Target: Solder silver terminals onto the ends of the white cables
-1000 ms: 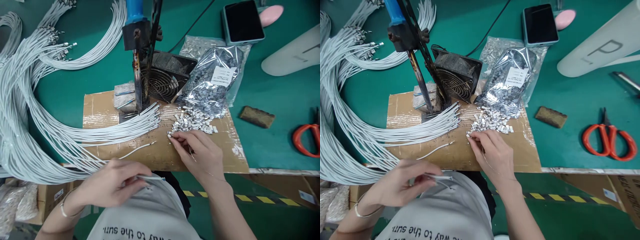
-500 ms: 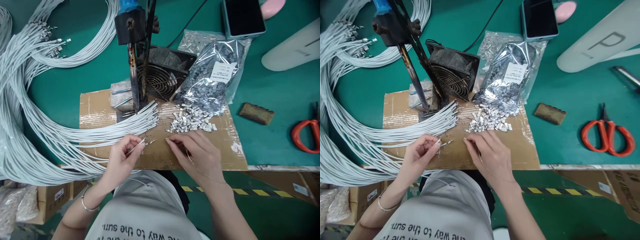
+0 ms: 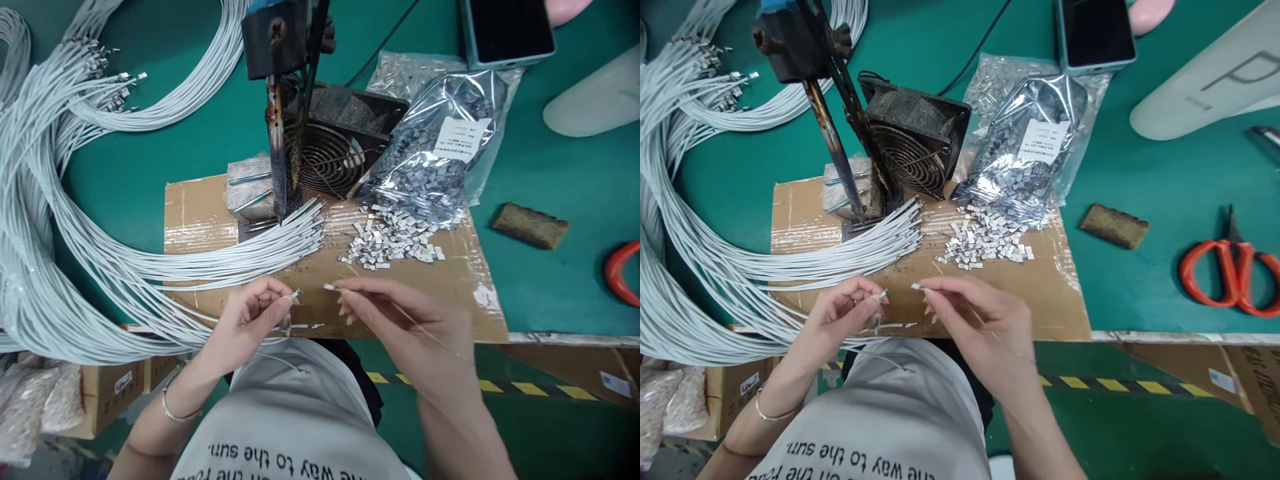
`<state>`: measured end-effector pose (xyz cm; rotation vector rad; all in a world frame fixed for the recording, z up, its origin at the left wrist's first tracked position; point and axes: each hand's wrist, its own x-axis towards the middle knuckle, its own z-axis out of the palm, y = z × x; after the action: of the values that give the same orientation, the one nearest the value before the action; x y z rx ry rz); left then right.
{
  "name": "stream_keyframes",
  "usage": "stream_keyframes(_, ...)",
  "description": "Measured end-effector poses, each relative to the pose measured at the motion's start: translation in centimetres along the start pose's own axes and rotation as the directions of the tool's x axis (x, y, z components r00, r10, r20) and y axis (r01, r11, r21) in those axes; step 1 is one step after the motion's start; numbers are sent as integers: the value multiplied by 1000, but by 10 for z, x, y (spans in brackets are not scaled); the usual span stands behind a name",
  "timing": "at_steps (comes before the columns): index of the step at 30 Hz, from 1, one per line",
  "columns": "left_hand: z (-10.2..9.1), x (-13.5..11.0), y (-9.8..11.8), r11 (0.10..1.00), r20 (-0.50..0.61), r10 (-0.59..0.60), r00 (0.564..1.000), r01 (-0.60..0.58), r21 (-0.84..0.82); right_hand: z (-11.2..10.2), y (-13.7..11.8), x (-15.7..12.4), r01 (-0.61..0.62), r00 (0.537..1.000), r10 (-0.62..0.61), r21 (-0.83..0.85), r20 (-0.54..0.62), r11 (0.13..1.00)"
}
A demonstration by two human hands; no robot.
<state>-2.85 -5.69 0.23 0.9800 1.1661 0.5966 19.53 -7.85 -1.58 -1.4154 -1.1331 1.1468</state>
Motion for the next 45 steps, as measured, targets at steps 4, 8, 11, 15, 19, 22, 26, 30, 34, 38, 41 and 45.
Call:
stream_keyframes(4,-2,-2,1,1000,-22,7,1000,-8,-18,20,1,3,7,998,-10,45,69,999)
stream_keyframes(8,-3,-2,0,998,-55,-2,998,-2,-66,22,7,8,84,996,-87,-106,-30,991)
stream_keyframes(11,-3,0,-2,994,-68,-1,998,-7,-112,19,12,12,127,988,-143,-228,-53,965)
stream_keyframes(15,-3,0,-2,991,-67,-7,998,-2,-130,20,15,14,167,982,-186,-336,-24,927)
stream_keyframes(19,-2,-1,0,988,-86,-10,996,-3,-152,28,18,15,252,962,-271,-520,40,816)
stream_keyframes(22,-1,-2,1,989,-100,-17,995,2,-146,32,20,15,289,952,-296,-546,77,786)
stream_keyframes(26,1,-2,2,988,-103,1,995,-17,-156,35,18,9,288,954,-292,-473,67,832)
stream_keyframes(30,2,-2,2,989,-118,-5,993,-13,-150,35,16,0,208,972,-236,-411,-18,888)
stream_keyframes(34,3,-2,4,989,-127,1,992,-20,-149,33,11,-1,108,986,-136,-251,-97,962)
stream_keyframes(38,5,-1,5,988,-162,23,986,-47,-147,31,2,3,125,989,-134,-143,-55,982)
stream_keyframes(41,6,1,6,989,-192,29,981,-56,-138,31,-5,4,106,993,-110,-86,-43,991)
stream_keyframes(45,7,1,10,995,-233,29,972,-51,-87,34,-10,4,19,997,-18,18,-69,1000)
